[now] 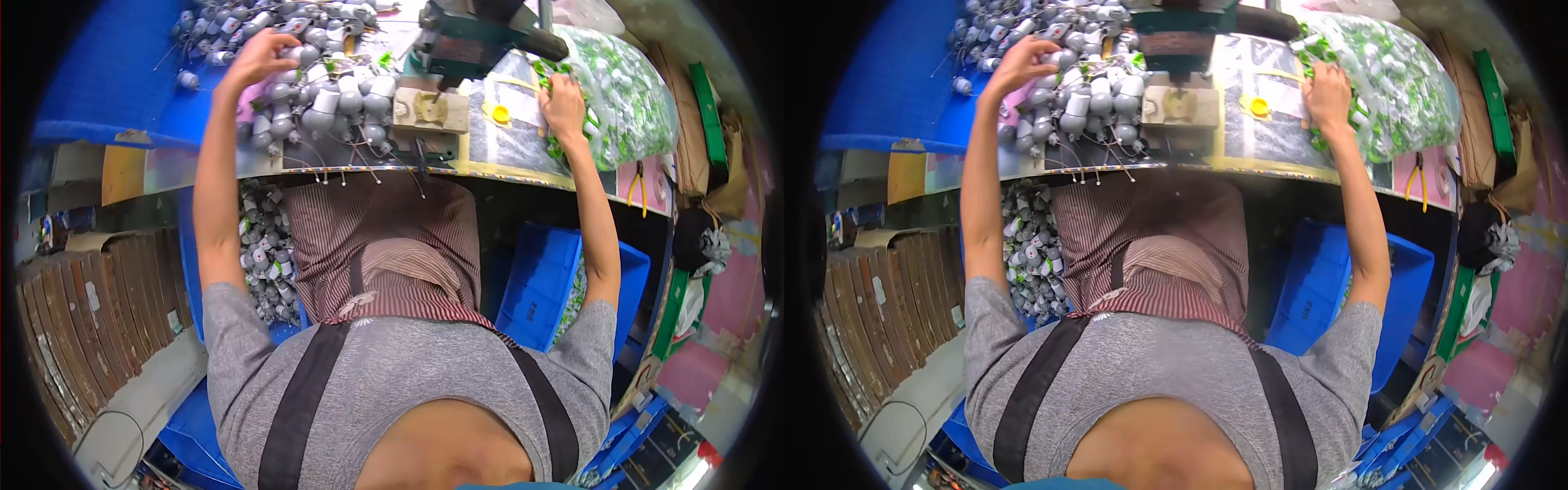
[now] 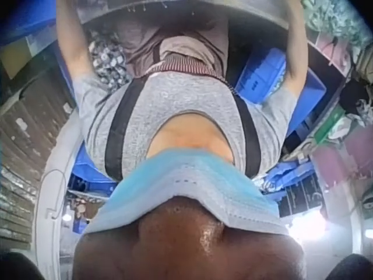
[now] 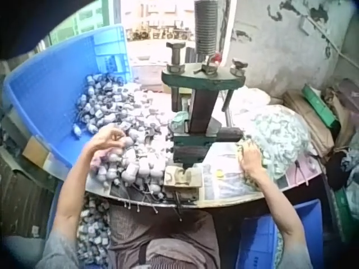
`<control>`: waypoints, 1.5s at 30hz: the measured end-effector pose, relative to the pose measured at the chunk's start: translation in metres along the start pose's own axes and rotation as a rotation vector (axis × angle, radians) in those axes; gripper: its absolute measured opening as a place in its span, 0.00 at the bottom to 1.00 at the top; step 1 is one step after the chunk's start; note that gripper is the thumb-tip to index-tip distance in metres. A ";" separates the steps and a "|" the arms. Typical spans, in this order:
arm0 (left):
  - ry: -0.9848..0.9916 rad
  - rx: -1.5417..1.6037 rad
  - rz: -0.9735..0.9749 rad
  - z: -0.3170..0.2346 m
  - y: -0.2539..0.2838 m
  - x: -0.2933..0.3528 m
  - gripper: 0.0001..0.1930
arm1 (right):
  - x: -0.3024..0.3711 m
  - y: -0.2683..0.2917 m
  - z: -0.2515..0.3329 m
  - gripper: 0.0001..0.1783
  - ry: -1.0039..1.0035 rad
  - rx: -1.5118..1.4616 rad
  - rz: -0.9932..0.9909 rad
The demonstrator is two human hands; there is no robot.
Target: Assemble small spherical components using a manual press machine on a factory assembly line.
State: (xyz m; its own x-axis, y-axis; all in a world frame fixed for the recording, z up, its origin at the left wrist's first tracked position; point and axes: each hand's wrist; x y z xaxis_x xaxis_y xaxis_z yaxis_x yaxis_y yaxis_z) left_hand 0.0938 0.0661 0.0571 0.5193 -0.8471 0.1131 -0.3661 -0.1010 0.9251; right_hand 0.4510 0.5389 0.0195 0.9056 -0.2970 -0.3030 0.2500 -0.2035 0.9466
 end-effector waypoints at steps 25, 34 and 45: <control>-0.723 2.267 -0.004 -0.198 -0.102 0.076 0.24 | 0.054 0.061 0.234 0.11 0.228 -0.594 -0.404; -0.233 1.986 0.008 -0.211 -0.112 0.084 0.22 | 0.061 0.042 0.244 0.14 0.208 -0.617 -0.443; -0.130 1.912 -0.003 -0.218 -0.111 0.085 0.09 | 0.066 0.061 0.215 0.09 0.194 -0.684 -0.407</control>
State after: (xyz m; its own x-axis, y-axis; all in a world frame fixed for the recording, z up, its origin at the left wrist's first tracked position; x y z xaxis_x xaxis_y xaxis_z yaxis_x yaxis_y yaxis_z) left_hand 0.3470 0.1190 0.0425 0.5021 -0.8648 0.0045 -0.6497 -0.3806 -0.6581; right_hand 0.4520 0.3065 0.0333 0.7267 -0.1428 -0.6720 0.6685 0.3720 0.6439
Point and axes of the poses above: each hand's wrist, its own x-axis away from the middle knuckle, its own y-axis out of the back of the hand, z = x × y, and after that the axes turned 10 degrees about z, right-handed
